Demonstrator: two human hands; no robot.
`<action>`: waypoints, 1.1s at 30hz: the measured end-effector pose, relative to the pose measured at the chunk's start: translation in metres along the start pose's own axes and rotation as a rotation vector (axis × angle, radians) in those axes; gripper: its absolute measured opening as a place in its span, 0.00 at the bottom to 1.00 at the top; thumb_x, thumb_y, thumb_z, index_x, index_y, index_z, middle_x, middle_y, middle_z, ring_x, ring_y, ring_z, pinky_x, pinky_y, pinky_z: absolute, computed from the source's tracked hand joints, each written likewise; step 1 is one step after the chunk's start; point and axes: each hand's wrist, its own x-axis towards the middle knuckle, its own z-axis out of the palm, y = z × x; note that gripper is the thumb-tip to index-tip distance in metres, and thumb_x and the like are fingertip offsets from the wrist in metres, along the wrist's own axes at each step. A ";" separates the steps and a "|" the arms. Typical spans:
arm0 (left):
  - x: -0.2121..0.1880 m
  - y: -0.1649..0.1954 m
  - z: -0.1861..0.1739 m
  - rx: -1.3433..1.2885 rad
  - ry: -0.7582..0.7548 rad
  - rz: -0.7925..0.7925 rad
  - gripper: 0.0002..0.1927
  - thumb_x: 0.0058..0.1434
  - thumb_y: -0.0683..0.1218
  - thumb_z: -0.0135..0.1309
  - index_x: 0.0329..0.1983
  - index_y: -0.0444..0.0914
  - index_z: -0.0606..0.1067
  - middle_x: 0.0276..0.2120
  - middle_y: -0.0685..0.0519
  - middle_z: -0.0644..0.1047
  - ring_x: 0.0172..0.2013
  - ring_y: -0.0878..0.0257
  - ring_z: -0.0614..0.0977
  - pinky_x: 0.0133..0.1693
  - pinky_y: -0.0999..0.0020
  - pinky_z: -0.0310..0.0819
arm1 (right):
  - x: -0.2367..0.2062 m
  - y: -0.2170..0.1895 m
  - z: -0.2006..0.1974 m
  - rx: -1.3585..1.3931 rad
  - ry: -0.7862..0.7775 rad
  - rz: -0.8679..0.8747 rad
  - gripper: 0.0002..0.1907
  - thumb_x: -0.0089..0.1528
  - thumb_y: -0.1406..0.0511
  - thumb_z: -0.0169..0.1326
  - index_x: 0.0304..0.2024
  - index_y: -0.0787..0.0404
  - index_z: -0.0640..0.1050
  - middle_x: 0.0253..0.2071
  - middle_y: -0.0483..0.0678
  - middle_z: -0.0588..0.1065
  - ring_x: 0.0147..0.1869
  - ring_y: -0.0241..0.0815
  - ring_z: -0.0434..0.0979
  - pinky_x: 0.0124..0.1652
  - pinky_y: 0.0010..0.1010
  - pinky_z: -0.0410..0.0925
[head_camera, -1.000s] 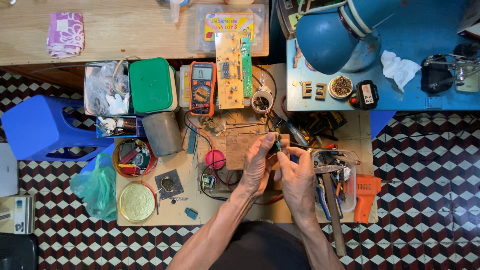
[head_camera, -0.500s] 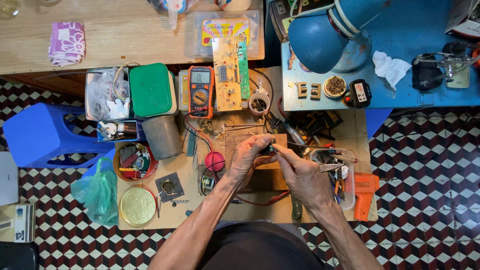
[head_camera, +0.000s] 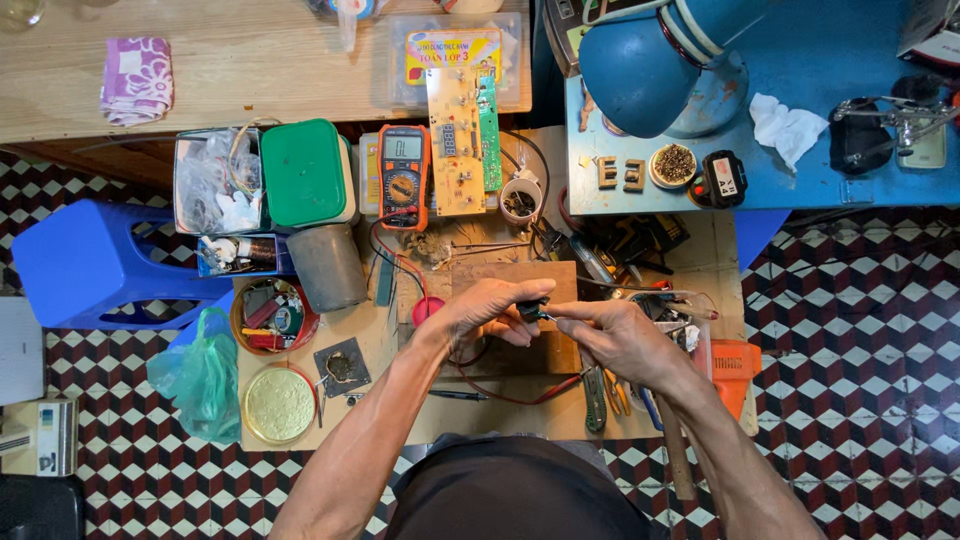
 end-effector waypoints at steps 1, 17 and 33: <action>0.000 -0.001 -0.001 0.013 0.016 -0.006 0.37 0.49 0.72 0.59 0.39 0.33 0.80 0.29 0.49 0.81 0.28 0.61 0.85 0.32 0.68 0.84 | 0.002 0.002 -0.001 0.012 -0.020 -0.018 0.19 0.66 0.64 0.51 0.58 0.56 0.80 0.16 0.41 0.71 0.19 0.28 0.69 0.20 0.23 0.65; 0.010 -0.034 0.010 -0.199 0.078 0.325 0.37 0.64 0.71 0.45 0.58 0.35 0.72 0.47 0.48 0.76 0.47 0.64 0.79 0.51 0.68 0.78 | 0.006 0.038 0.028 0.943 -0.010 0.264 0.23 0.66 0.63 0.53 0.63 0.66 0.76 0.18 0.41 0.68 0.15 0.25 0.58 0.15 0.18 0.50; -0.012 -0.029 0.015 0.494 0.427 0.659 0.24 0.58 0.45 0.66 0.57 0.38 0.78 0.51 0.51 0.77 0.50 0.65 0.81 0.50 0.70 0.80 | 0.013 0.035 0.045 0.488 0.233 0.073 0.22 0.66 0.62 0.52 0.61 0.63 0.77 0.23 0.40 0.70 0.25 0.28 0.68 0.25 0.20 0.62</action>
